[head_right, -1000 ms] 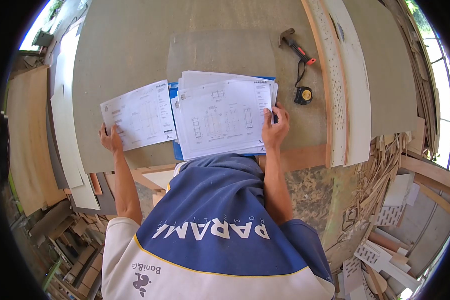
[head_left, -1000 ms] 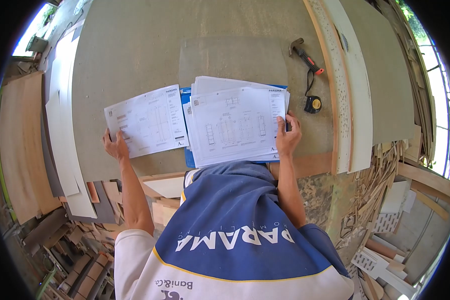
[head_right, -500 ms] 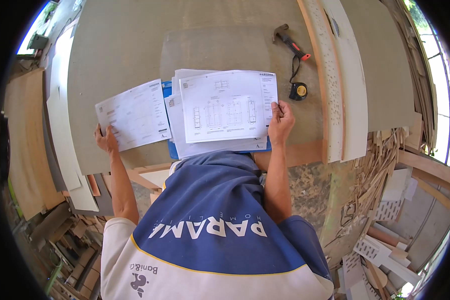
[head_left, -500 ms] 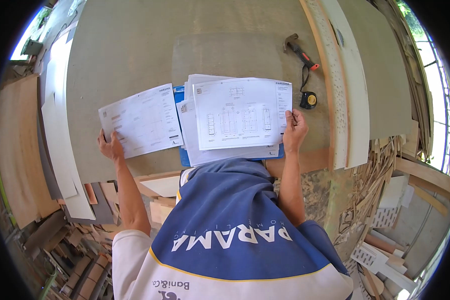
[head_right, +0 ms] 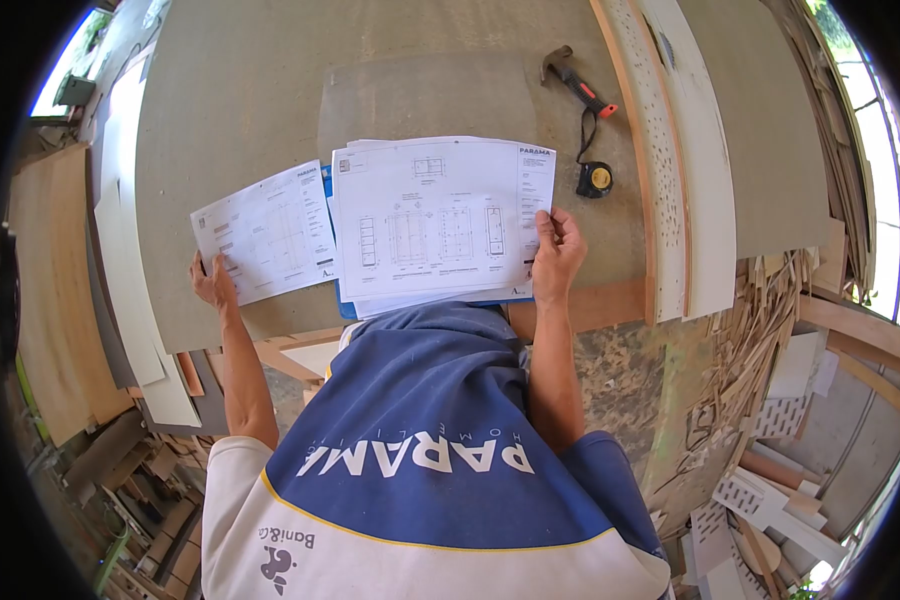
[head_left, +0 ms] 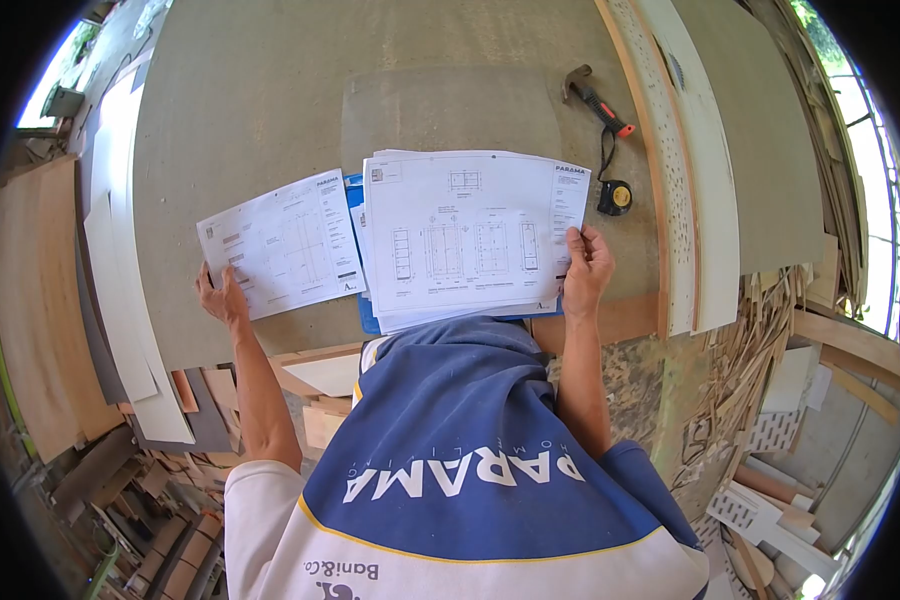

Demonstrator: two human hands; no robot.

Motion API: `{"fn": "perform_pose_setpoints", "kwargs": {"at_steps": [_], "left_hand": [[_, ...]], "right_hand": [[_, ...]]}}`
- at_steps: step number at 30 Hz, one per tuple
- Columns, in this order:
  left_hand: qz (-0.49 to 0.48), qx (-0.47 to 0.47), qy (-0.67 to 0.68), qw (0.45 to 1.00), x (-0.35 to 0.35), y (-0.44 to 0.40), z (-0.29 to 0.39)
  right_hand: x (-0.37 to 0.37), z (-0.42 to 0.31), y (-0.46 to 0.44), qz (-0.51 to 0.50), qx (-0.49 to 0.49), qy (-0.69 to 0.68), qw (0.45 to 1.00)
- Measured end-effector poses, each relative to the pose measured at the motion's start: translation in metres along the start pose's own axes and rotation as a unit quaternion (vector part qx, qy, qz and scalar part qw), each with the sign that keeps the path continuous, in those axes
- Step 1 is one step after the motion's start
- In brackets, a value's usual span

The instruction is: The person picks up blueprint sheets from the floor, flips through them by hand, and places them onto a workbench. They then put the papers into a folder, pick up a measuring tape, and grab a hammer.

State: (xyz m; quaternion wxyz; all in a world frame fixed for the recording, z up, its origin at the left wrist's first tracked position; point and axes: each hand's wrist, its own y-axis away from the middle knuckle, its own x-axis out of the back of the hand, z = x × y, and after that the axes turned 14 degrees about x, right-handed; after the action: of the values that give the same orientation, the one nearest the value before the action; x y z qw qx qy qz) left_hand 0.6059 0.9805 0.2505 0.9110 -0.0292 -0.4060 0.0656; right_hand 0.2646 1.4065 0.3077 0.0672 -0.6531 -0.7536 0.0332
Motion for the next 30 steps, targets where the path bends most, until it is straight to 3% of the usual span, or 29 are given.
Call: {"fn": "perform_pose_setpoints", "kwargs": {"at_steps": [30], "left_hand": [[0.006,-0.001,-0.004,1.0,0.0,0.002,0.002]], "right_hand": [[-0.009,-0.01,-0.001,0.001,-0.002,-0.044,0.999]]}}
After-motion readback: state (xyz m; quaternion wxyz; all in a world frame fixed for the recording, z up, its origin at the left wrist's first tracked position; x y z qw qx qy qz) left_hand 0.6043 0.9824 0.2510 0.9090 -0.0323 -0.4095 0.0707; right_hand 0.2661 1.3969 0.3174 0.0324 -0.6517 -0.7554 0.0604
